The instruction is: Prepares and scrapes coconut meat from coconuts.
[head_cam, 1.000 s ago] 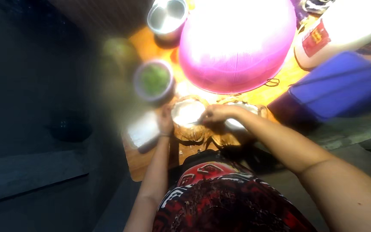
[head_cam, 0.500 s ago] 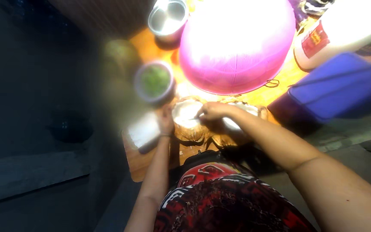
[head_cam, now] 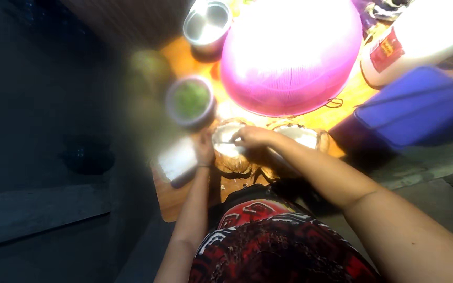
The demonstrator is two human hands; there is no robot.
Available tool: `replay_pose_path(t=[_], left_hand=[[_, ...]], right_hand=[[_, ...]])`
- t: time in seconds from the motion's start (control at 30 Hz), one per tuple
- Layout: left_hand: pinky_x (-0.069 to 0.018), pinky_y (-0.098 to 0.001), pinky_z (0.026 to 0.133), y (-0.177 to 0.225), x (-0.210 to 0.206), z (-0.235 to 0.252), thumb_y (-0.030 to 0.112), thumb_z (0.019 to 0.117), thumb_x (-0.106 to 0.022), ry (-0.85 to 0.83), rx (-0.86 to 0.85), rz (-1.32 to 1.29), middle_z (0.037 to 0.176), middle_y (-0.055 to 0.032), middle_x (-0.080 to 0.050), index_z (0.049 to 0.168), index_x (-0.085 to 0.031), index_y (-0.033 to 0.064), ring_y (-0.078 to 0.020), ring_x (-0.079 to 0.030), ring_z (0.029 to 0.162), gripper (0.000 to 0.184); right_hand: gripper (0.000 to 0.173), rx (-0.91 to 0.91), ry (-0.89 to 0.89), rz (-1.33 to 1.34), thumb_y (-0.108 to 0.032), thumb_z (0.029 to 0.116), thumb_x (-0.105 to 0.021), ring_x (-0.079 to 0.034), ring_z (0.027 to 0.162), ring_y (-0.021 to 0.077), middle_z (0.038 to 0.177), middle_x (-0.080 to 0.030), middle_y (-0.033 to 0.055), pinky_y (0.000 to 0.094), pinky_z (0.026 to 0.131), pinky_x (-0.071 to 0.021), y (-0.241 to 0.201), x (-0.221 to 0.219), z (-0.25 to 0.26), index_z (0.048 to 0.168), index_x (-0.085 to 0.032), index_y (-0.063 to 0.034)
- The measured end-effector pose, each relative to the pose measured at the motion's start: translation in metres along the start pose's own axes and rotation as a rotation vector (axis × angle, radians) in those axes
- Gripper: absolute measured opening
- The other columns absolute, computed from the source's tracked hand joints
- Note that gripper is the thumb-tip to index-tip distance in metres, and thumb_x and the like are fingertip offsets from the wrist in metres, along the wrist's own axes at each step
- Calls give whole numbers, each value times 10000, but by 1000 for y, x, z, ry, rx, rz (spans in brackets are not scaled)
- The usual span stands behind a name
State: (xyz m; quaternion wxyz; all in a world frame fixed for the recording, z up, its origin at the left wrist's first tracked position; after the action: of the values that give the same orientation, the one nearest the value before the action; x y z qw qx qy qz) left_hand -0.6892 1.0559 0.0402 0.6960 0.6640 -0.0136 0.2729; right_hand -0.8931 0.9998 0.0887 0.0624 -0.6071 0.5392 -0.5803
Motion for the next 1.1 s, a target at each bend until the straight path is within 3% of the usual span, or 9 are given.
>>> replay_pose_path(t=[0.2, 0.4, 0.57, 0.63, 0.73, 0.83, 0.9, 1.0, 1.1], left_hand=[[-520, -286, 976, 3, 1, -2, 200, 1080, -508, -1, 0, 24, 1197, -140, -700, 1313, -628, -12, -111, -667, 1065, 337], [-516, -309, 999, 7, 0, -1, 217, 1079, -522, -3, 18, 36, 1202, -137, -706, 1308, -640, -1, -122, -671, 1086, 338], [-520, -291, 975, 5, 2, -4, 207, 1083, -507, 2, -11, 44, 1192, -141, -704, 1312, -631, -11, -113, -673, 1055, 339], [-522, -271, 961, 6, 1, -4, 199, 1082, -510, -3, -12, 37, 1184, -139, -704, 1312, -631, -10, -97, -672, 1038, 333], [-525, -277, 942, 10, -1, -1, 201, 1078, -522, 8, 10, 35, 1165, -139, -706, 1310, -634, -7, -100, -672, 1013, 330], [-516, -328, 1000, 9, 2, -2, 209, 1082, -509, -17, 6, 64, 1232, -166, -694, 1334, -623, -12, -152, -673, 1096, 354], [-519, -314, 979, 7, 3, -3, 214, 1082, -507, -7, -1, 64, 1211, -157, -697, 1329, -627, -5, -138, -672, 1072, 352], [-517, -305, 972, 9, 1, -3, 218, 1080, -520, 4, 27, 62, 1196, -150, -704, 1324, -638, 2, -127, -674, 1053, 346], [-514, -320, 991, 12, -1, -1, 223, 1080, -522, -14, 46, 59, 1214, -141, -702, 1330, -632, 13, -133, -672, 1082, 344]], right_hand=[[232, -182, -253, -240, -211, 1017, -639, -654, 1125, 428, 1162, -712, 194, 702, 895, -484, -11, 20, -14, 1211, -745, -140], [243, -85, -117, -156, -200, 1038, -604, -662, 1121, 419, 1147, -716, 203, 686, 927, -490, -15, 16, 2, 1216, -744, -112], [217, -160, -326, -303, -242, 1014, -659, -658, 1089, 409, 1109, -710, 191, 672, 881, -492, -14, 28, -13, 1162, -748, -110], [206, -125, -280, -298, -224, 1007, -664, -667, 1082, 400, 1092, -722, 189, 665, 901, -493, -10, 36, -11, 1135, -766, -100], [256, -28, -132, -104, -178, 1054, -588, -667, 1103, 369, 1138, -720, 195, 599, 981, -486, -14, 32, -7, 1240, -737, -84], [257, 8, -124, -3, -135, 1048, -585, -664, 975, 350, 1044, -713, 206, 578, 927, -496, -11, 15, -14, 1247, -727, -55], [270, -94, -241, -39, -155, 1060, -578, -665, 1011, 335, 1092, -710, 194, 554, 939, -501, -11, 22, -29, 1284, -713, -88], [222, -118, -208, -34, -186, 1045, -607, -610, 728, 219, 884, -690, 108, 450, 676, -504, 9, 27, -36, 1202, -763, -166], [259, -69, -47, 102, -161, 1060, -576, -683, 955, 306, 1055, -731, 170, 549, 896, -521, 7, 23, -23, 1257, -738, -113]])
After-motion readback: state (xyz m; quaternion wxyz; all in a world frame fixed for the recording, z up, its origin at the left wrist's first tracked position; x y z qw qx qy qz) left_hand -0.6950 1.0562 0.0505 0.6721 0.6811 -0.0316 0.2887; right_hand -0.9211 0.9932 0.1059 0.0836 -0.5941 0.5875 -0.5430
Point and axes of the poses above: each hand's wrist, its own z-axis towards the middle knuckle, its own x-axis out of the back of the hand, y = z × x, the point moved 2 cm from there along z, towards the middle knuckle
